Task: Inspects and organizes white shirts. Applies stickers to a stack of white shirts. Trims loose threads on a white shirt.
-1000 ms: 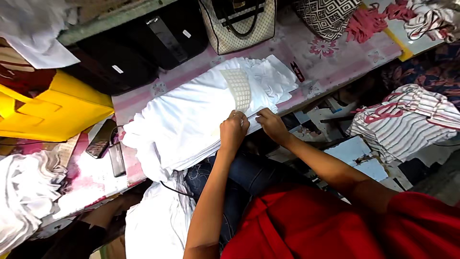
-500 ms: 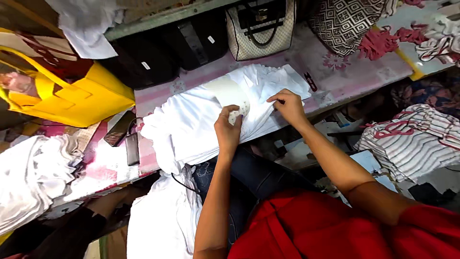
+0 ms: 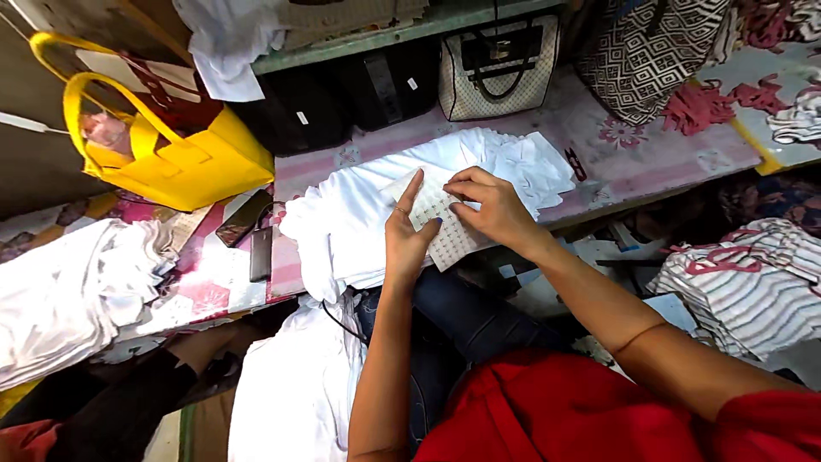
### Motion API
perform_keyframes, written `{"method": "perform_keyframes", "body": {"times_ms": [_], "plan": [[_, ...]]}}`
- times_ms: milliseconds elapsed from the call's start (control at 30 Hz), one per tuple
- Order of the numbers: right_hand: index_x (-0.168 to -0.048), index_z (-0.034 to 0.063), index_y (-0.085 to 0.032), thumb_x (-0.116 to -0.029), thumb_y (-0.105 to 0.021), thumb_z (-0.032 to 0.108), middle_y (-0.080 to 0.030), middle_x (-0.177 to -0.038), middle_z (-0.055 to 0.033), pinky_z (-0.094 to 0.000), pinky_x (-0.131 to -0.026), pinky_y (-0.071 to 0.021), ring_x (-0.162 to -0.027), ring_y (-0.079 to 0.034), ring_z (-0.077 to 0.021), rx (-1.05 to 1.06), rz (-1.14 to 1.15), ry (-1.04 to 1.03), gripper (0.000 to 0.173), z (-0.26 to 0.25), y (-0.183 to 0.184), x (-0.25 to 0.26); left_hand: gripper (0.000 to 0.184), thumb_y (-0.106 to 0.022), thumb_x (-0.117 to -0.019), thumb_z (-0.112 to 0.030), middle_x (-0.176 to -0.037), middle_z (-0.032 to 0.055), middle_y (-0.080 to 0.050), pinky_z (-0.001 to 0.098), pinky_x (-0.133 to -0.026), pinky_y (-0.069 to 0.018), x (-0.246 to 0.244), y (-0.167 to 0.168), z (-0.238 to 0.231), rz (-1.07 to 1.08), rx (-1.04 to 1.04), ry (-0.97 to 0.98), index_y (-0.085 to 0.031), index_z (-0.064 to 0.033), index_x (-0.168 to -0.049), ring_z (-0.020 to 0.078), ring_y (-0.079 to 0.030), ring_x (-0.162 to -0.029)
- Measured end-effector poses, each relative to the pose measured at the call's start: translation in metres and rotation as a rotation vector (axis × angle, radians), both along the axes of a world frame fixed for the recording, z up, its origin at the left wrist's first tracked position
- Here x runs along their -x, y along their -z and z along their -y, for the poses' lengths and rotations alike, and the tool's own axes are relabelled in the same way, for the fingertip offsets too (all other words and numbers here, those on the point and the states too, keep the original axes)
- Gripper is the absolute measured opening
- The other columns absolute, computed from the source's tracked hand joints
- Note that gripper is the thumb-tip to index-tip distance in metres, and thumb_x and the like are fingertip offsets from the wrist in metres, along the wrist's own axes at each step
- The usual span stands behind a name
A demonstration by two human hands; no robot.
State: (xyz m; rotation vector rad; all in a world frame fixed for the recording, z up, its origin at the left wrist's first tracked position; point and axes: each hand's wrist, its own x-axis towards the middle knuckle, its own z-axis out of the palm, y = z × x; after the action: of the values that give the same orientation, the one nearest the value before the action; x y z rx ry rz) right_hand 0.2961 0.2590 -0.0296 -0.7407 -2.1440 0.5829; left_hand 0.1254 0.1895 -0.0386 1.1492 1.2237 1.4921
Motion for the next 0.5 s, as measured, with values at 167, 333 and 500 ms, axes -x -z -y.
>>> {"method": "perform_keyframes", "body": {"times_ms": [167,333,500], "plan": [[-0.112,-0.0010,-0.075,-0.0897,-0.075,0.002,-0.067,-0.114,-0.0151,-0.0301,-0.084,-0.0619,-0.094,-0.070,-0.0191,-0.010,0.006,-0.013,0.022,-0.001,-0.008,-0.009,0.077,-0.062,-0.0828,0.016,-0.149,0.0036,-0.057,0.0294,-0.078,-0.0610,-0.002,-0.001,0.000,-0.181,-0.064,0.033,-0.050,-0.0142,-0.152,0.0104,-0.071,-0.097],[-0.103,0.0003,-0.076,-0.0902,-0.074,0.003,-0.070,-0.105,-0.0126,-0.0291,-0.079,-0.0616,-0.086,-0.070,-0.0171,-0.027,0.011,-0.028,0.013,-0.002,-0.004,-0.016,0.072,-0.061,-0.0847,0.012,-0.141,0.0035,-0.064,0.0328,-0.086,-0.0600,-0.005,-0.004,0.001,-0.445,-0.070,0.024,-0.052,-0.0157,-0.151,0.0100,-0.071,-0.105],[-0.099,0.0029,-0.077,-0.0905,-0.072,0.000,-0.074,-0.101,-0.0103,-0.0277,-0.076,-0.0604,-0.083,-0.071,-0.0145,-0.010,-0.029,-0.041,0.010,-0.003,0.002,-0.030,0.071,-0.062,-0.0849,0.012,-0.138,0.0052,-0.066,0.0366,-0.083,-0.0601,-0.008,-0.004,-0.001,-0.553,-0.044,0.068,-0.053,-0.0153,-0.150,0.0134,-0.072,-0.102]]}}
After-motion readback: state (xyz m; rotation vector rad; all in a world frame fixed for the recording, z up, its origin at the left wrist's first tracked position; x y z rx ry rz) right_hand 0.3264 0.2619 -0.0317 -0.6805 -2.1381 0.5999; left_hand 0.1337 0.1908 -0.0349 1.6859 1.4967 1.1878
